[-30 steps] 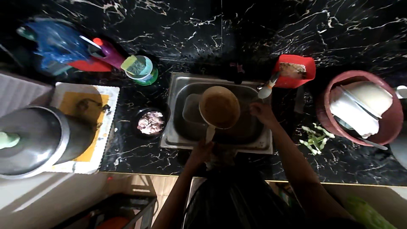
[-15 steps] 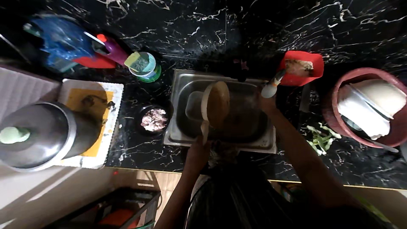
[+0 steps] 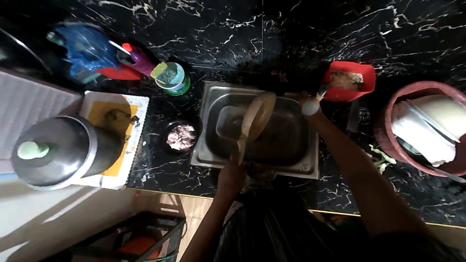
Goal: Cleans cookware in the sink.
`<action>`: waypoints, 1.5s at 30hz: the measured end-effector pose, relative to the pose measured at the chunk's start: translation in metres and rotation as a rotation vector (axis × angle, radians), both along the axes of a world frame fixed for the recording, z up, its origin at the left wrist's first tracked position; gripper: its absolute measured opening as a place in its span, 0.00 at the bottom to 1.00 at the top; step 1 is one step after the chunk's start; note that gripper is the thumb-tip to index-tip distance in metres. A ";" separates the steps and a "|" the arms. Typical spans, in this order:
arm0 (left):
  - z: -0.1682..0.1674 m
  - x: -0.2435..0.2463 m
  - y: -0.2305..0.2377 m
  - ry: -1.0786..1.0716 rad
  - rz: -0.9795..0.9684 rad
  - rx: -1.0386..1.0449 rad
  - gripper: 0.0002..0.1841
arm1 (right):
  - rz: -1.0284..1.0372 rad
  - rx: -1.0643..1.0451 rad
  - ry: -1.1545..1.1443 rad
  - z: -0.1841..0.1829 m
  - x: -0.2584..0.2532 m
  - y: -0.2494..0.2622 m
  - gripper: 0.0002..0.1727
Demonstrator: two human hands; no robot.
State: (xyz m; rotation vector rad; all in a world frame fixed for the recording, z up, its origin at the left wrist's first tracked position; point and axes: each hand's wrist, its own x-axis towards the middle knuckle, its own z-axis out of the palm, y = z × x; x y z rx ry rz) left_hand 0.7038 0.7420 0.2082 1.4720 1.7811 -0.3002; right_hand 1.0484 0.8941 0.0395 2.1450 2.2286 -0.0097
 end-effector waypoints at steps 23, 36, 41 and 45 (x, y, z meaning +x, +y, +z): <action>-0.068 -0.096 0.005 -1.063 0.513 -0.416 0.08 | 0.477 -0.053 0.601 0.162 -0.277 0.060 0.19; -0.074 -0.143 0.050 -0.998 0.221 -0.464 0.20 | 0.515 -0.357 0.347 0.093 -0.469 0.248 0.14; -0.086 -0.143 0.060 -1.041 0.126 -0.492 0.23 | 0.355 -0.199 0.321 0.070 -0.487 0.251 0.19; -0.085 -0.144 0.061 -1.059 0.108 -0.508 0.19 | 0.013 -0.165 0.446 0.075 -0.503 0.250 0.25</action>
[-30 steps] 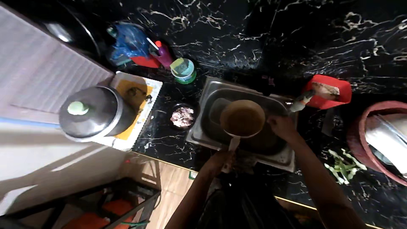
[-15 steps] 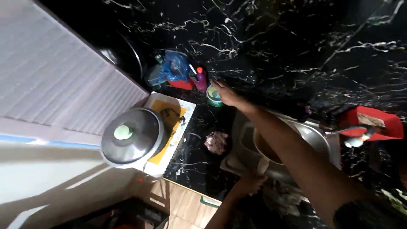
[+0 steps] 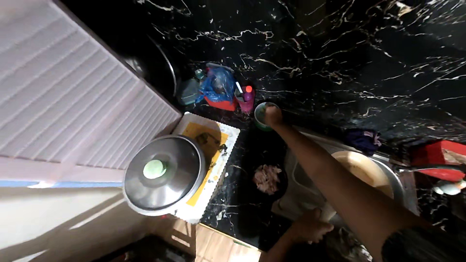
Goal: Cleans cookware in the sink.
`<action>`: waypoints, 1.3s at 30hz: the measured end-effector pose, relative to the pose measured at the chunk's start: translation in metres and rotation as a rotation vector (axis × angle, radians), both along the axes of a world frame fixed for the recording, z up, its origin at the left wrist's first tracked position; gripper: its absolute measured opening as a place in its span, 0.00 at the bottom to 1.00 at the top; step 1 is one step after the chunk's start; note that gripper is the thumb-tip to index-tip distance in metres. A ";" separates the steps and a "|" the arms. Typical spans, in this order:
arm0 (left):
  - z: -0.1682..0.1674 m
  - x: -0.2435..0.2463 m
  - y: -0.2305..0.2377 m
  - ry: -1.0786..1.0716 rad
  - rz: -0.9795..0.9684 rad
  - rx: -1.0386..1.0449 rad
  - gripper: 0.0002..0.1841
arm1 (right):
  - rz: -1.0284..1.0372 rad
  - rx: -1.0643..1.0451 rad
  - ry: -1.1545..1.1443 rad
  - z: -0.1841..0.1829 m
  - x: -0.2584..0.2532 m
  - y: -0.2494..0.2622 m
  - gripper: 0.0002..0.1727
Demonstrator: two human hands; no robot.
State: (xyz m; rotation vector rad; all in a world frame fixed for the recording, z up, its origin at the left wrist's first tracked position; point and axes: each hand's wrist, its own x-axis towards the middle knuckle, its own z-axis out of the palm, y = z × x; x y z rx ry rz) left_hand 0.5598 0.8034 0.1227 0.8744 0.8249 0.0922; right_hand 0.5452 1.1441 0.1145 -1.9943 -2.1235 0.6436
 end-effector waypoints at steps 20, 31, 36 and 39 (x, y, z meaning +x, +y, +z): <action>0.005 -0.015 -0.005 0.018 0.029 0.014 0.23 | -0.232 -0.173 0.496 0.022 0.033 0.017 0.23; 0.031 0.035 -0.003 0.202 -0.006 0.086 0.17 | -0.198 -0.006 0.353 0.090 0.325 -0.240 0.17; 0.034 0.076 -0.014 0.295 -0.051 0.078 0.18 | -0.238 -0.084 0.280 0.038 0.351 -0.324 0.19; 0.031 0.101 -0.021 0.371 -0.063 0.103 0.19 | -0.345 -0.148 0.304 0.022 0.375 -0.340 0.19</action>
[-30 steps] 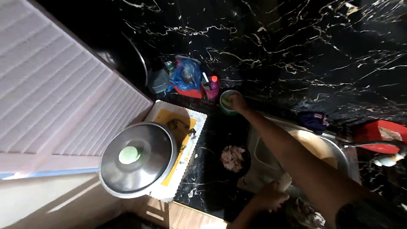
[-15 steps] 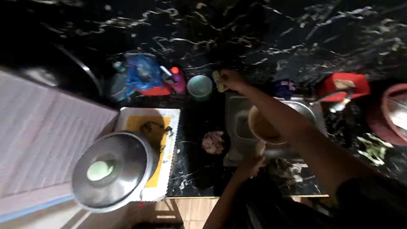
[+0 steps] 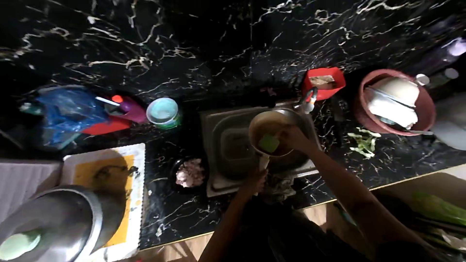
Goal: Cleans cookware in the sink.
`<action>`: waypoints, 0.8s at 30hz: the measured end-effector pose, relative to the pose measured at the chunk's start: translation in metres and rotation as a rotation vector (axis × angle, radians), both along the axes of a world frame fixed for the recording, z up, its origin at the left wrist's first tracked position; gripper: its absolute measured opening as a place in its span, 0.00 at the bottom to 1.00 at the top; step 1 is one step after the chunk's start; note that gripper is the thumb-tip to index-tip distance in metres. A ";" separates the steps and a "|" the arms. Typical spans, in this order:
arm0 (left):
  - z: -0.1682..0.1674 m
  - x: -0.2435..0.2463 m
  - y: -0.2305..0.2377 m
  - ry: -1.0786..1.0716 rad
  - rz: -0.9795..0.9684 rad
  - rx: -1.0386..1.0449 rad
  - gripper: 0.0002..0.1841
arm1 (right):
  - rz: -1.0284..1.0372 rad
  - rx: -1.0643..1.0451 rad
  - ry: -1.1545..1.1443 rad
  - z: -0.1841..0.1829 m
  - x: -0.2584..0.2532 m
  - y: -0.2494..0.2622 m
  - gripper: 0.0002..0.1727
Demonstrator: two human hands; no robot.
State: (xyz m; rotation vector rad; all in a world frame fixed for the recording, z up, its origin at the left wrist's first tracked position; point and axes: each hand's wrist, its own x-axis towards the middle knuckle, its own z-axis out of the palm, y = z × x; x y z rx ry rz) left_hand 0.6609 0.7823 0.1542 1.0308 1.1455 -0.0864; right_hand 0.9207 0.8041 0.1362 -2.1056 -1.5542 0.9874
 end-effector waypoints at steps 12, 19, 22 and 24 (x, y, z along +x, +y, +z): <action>-0.028 0.047 -0.038 0.064 0.006 0.002 0.21 | 0.131 0.177 -0.533 -0.072 0.118 0.074 0.20; -0.037 0.069 -0.034 0.114 0.001 0.053 0.23 | 0.210 0.102 -0.663 -0.065 0.115 0.078 0.20; -0.039 0.077 -0.027 0.150 0.033 0.016 0.23 | 0.243 0.105 -0.512 -0.055 0.089 0.050 0.33; -0.045 0.081 -0.022 0.173 0.033 0.011 0.25 | 0.320 0.075 -0.263 -0.072 0.067 0.025 0.26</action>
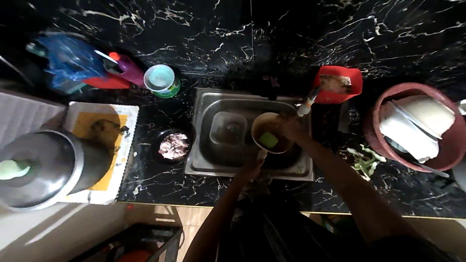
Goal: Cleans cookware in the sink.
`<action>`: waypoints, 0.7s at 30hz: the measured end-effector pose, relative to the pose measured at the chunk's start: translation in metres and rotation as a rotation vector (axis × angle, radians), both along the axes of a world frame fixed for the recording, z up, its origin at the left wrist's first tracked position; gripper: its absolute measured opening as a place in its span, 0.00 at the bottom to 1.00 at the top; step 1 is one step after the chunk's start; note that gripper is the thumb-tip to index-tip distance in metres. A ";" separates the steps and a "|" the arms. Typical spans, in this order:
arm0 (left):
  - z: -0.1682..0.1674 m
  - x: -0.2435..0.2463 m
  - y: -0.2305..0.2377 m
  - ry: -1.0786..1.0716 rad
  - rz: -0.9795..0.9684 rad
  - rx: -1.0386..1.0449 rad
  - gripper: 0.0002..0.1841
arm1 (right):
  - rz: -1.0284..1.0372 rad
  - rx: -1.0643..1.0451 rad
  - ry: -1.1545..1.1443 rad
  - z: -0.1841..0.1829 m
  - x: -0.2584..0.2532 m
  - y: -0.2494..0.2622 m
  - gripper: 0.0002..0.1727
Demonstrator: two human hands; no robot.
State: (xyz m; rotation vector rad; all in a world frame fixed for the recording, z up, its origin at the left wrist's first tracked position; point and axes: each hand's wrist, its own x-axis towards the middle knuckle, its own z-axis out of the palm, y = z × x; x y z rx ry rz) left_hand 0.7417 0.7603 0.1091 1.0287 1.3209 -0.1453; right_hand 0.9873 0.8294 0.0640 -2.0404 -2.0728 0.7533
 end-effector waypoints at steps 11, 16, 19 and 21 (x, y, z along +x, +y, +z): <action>-0.018 0.006 0.015 0.104 -0.070 -0.034 0.27 | -0.270 -0.206 0.045 -0.070 -0.035 0.024 0.28; -0.017 0.006 0.013 0.115 -0.104 -0.025 0.31 | 0.086 -0.075 -0.105 -0.072 -0.064 0.019 0.26; -0.020 0.004 0.016 0.097 -0.083 -0.066 0.30 | 0.217 -0.192 0.131 -0.072 -0.056 -0.005 0.18; -0.015 0.004 0.016 0.090 -0.102 -0.067 0.31 | 0.124 -0.251 0.121 -0.073 -0.028 -0.010 0.20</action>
